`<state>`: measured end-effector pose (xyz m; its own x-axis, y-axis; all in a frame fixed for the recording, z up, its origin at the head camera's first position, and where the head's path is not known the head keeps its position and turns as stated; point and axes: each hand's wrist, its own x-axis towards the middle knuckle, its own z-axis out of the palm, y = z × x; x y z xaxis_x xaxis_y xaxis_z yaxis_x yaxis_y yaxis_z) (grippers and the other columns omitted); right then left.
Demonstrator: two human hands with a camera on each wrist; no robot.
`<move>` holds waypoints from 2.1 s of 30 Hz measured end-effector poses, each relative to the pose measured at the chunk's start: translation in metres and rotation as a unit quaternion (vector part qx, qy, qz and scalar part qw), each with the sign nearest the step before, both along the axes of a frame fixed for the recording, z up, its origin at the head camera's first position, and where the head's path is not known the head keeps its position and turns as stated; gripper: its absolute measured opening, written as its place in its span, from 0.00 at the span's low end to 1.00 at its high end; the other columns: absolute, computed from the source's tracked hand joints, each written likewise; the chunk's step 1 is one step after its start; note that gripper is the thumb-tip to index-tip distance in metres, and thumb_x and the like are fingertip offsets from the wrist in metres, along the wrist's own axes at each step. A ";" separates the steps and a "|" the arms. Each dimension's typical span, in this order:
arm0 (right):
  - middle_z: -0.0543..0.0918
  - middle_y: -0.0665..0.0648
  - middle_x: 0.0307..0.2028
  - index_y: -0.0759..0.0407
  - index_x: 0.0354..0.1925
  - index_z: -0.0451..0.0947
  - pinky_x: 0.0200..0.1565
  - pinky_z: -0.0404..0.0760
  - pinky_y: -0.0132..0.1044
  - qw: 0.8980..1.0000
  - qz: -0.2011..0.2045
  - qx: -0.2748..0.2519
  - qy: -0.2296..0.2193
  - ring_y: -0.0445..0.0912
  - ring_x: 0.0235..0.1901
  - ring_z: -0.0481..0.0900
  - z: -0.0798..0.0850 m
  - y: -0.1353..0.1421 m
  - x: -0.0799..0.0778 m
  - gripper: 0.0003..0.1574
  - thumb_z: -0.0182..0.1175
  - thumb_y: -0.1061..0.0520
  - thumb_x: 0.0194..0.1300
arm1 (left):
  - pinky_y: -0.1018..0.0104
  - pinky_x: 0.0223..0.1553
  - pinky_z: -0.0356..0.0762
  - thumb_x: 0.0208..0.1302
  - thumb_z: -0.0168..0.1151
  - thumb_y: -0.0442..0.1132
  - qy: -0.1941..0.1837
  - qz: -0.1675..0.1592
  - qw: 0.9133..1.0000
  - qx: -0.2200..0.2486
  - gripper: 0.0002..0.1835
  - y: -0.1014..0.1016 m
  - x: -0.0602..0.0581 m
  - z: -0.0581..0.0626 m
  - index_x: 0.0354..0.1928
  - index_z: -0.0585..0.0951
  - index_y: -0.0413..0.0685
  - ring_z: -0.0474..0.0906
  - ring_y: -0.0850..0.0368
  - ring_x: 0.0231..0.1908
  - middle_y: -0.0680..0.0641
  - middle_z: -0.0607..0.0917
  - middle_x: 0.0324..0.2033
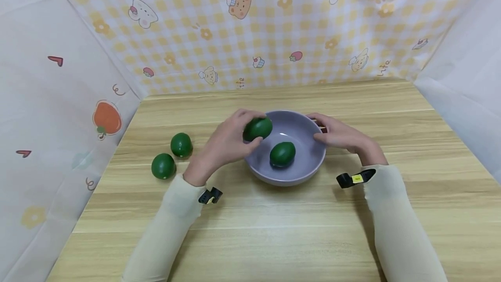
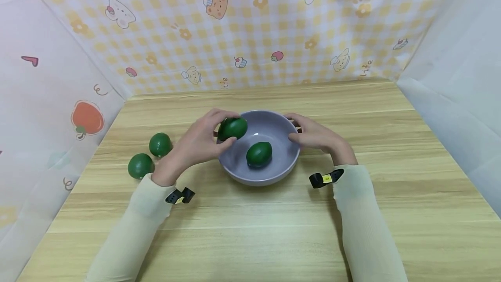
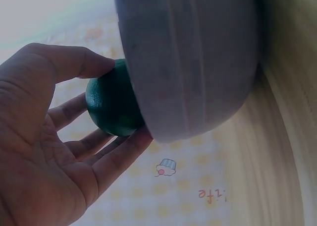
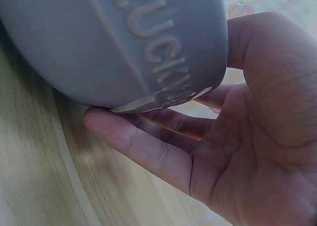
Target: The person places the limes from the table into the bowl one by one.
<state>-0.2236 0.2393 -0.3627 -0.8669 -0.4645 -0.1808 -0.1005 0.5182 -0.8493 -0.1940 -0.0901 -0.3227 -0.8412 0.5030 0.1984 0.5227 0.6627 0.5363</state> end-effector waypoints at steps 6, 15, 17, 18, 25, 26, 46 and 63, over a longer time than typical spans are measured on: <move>0.74 0.68 0.68 0.56 0.79 0.61 0.59 0.82 0.47 1.000 0.000 0.001 0.000 0.62 0.65 0.75 -0.001 0.000 -0.001 0.37 0.52 0.65 0.75 | 0.51 0.60 0.85 0.68 0.70 0.43 0.003 -0.005 1.000 -0.007 0.28 0.002 0.000 -0.003 0.70 0.78 0.56 0.81 0.50 0.57 0.45 0.79 0.65; 0.73 0.68 0.68 0.55 0.79 0.61 0.59 0.83 0.46 1.000 0.000 0.003 -0.003 0.62 0.65 0.75 -0.002 0.001 -0.001 0.37 0.52 0.64 0.76 | 0.53 0.61 0.85 0.68 0.71 0.42 0.010 -0.012 1.000 -0.023 0.28 0.006 0.002 -0.007 0.69 0.79 0.55 0.81 0.51 0.56 0.46 0.80 0.64; 0.73 0.68 0.68 0.55 0.79 0.61 0.58 0.83 0.46 1.000 -0.001 0.004 -0.003 0.62 0.65 0.75 -0.001 0.001 -0.001 0.37 0.52 0.65 0.76 | 0.53 0.61 0.85 0.68 0.71 0.42 0.014 -0.014 0.999 -0.029 0.28 0.007 0.002 -0.006 0.69 0.79 0.55 0.81 0.52 0.56 0.46 0.80 0.63; 0.74 0.69 0.68 0.56 0.79 0.61 0.58 0.83 0.46 1.000 -0.001 0.003 -0.003 0.62 0.64 0.75 -0.001 0.000 -0.001 0.37 0.51 0.65 0.76 | 0.53 0.61 0.84 0.68 0.71 0.42 0.015 -0.015 0.999 -0.032 0.28 0.007 0.003 -0.006 0.69 0.79 0.56 0.81 0.52 0.55 0.46 0.80 0.63; 0.73 0.69 0.70 0.56 0.79 0.61 0.60 0.83 0.48 1.000 0.007 -0.007 -0.001 0.63 0.66 0.75 -0.003 -0.006 -0.003 0.38 0.52 0.64 0.75 | 0.54 0.54 0.86 0.67 0.70 0.43 0.026 -0.007 0.998 -0.063 0.27 0.007 0.006 -0.010 0.68 0.80 0.57 0.81 0.52 0.53 0.48 0.81 0.62; 0.73 0.69 0.70 0.56 0.79 0.61 0.60 0.83 0.48 1.000 0.008 -0.008 0.000 0.63 0.66 0.75 -0.003 -0.007 -0.003 0.38 0.52 0.63 0.75 | 0.54 0.53 0.87 0.67 0.70 0.43 0.028 -0.008 0.997 -0.065 0.27 0.006 0.006 -0.010 0.68 0.80 0.57 0.82 0.52 0.53 0.48 0.81 0.62; 0.73 0.67 0.70 0.54 0.78 0.63 0.60 0.83 0.49 1.000 -0.005 0.000 -0.003 0.63 0.67 0.74 -0.003 0.000 -0.001 0.36 0.53 0.63 0.75 | 0.54 0.52 0.86 0.70 0.67 0.40 0.019 -0.011 0.999 -0.041 0.26 0.013 0.005 -0.013 0.69 0.79 0.54 0.84 0.49 0.55 0.47 0.81 0.64; 0.72 0.68 0.71 0.53 0.79 0.62 0.60 0.83 0.48 1.000 0.001 0.005 -0.001 0.63 0.68 0.74 -0.002 -0.001 -0.003 0.37 0.52 0.64 0.75 | 0.52 0.60 0.85 0.70 0.67 0.40 0.033 -0.010 0.999 -0.029 0.26 0.003 0.002 -0.005 0.69 0.79 0.52 0.83 0.48 0.62 0.46 0.82 0.64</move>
